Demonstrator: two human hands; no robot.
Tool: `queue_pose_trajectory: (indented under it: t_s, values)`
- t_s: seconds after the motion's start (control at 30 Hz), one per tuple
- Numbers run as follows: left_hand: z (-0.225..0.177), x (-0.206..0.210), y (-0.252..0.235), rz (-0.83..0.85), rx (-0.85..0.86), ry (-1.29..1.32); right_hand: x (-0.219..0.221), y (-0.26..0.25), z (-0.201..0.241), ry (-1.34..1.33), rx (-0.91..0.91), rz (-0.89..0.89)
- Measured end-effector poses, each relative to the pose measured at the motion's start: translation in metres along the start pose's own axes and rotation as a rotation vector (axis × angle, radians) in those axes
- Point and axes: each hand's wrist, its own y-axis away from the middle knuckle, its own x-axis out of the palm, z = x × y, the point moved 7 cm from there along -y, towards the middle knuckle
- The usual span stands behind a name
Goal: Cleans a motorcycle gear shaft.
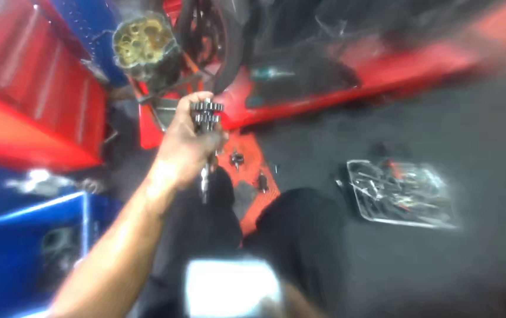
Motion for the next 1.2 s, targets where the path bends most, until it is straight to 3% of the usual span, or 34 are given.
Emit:
queue_pose_trajectory:
  t_s: [0.07,0.13,0.3,0.43,0.47,0.6,0.77,0.87,1.0,1.07,1.2]
  values:
    - [0.002,0.004,0.045,0.024,-0.012,-0.032,0.002,0.01,0.005,0.353,-0.097,-0.088]
    - [0.004,0.014,0.08,0.121,-0.026,-0.12,0.002,0.006,0.007,0.575,-0.171,-0.03]
    - [0.005,0.026,0.117,0.232,-0.01,-0.331,-0.006,-0.046,0.011,0.434,-0.361,0.295]
    - [0.002,0.019,0.124,0.269,-0.13,-0.263,0.026,-0.074,0.029,0.455,-0.204,0.787]
    - [0.002,0.017,0.126,0.286,-0.175,-0.181,0.036,-0.075,0.032,0.466,-0.217,0.842]
    - [0.011,0.005,0.132,0.353,-0.372,0.134,0.046,-0.073,0.049,0.468,-0.398,0.726]
    - [0.004,0.004,0.142,0.496,-0.439,-0.085,0.037,-0.049,0.062,0.33,-0.657,0.474]
    - [0.001,0.007,0.148,0.564,-0.477,-0.169,0.029,-0.053,0.058,0.321,-0.57,0.381]
    - [0.002,0.01,0.152,0.614,-0.48,-0.201,0.035,-0.074,0.025,0.559,-0.279,0.545]
    - [0.0,0.009,0.151,0.615,-0.475,-0.232,0.037,-0.076,0.024,0.547,-0.274,0.586]
    - [-0.002,0.006,0.15,0.609,-0.438,-0.306,0.034,-0.069,0.032,0.482,-0.385,0.495]
